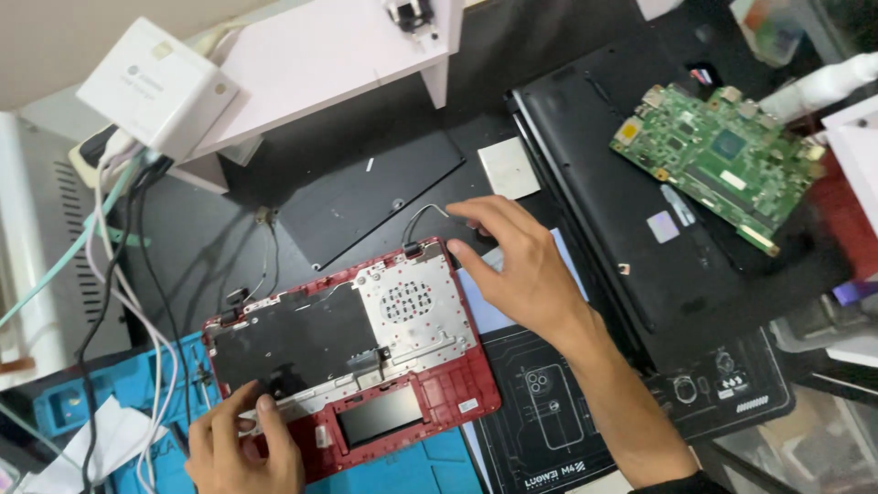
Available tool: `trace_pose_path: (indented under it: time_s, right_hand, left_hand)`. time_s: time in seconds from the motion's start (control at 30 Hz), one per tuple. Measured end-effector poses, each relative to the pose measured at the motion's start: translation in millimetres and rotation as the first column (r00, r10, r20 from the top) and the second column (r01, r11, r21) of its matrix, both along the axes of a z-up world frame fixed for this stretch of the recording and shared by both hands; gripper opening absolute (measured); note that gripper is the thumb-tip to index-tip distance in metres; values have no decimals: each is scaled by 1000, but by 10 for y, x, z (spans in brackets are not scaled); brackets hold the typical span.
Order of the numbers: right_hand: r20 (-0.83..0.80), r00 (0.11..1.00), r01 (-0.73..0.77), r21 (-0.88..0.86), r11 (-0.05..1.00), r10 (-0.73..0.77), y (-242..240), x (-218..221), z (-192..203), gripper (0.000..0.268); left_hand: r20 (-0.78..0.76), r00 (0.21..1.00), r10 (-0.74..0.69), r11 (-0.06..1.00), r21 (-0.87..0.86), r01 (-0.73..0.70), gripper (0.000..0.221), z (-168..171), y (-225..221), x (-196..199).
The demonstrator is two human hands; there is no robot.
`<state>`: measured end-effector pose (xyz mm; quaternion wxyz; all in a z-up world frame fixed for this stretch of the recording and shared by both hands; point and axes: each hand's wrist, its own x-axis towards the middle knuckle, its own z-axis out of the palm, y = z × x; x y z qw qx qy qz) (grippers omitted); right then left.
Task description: Installing a motherboard and internal components into a laptop chassis.
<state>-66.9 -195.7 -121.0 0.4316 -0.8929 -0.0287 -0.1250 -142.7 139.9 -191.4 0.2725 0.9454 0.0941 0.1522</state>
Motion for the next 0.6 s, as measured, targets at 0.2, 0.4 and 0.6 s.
trace_pose_path:
  time_s: [0.2,0.4,0.6]
  right_hand:
    - [114,909,414,-122,902,-402,-534,-344,587,39]
    - [328,688,716,-454,531,-647,-1451,-866,330,52]
    - [103,590,777,-341,528,-801,-1826,-983,-127,58]
  left_hand:
    - [94,963,-254,955,182,235,21,21,-140,191]
    - [29,950,-311,938,172,302,20,10,-287,247]
    - [-31,872,-489,871,35,490,19,144,-719,260]
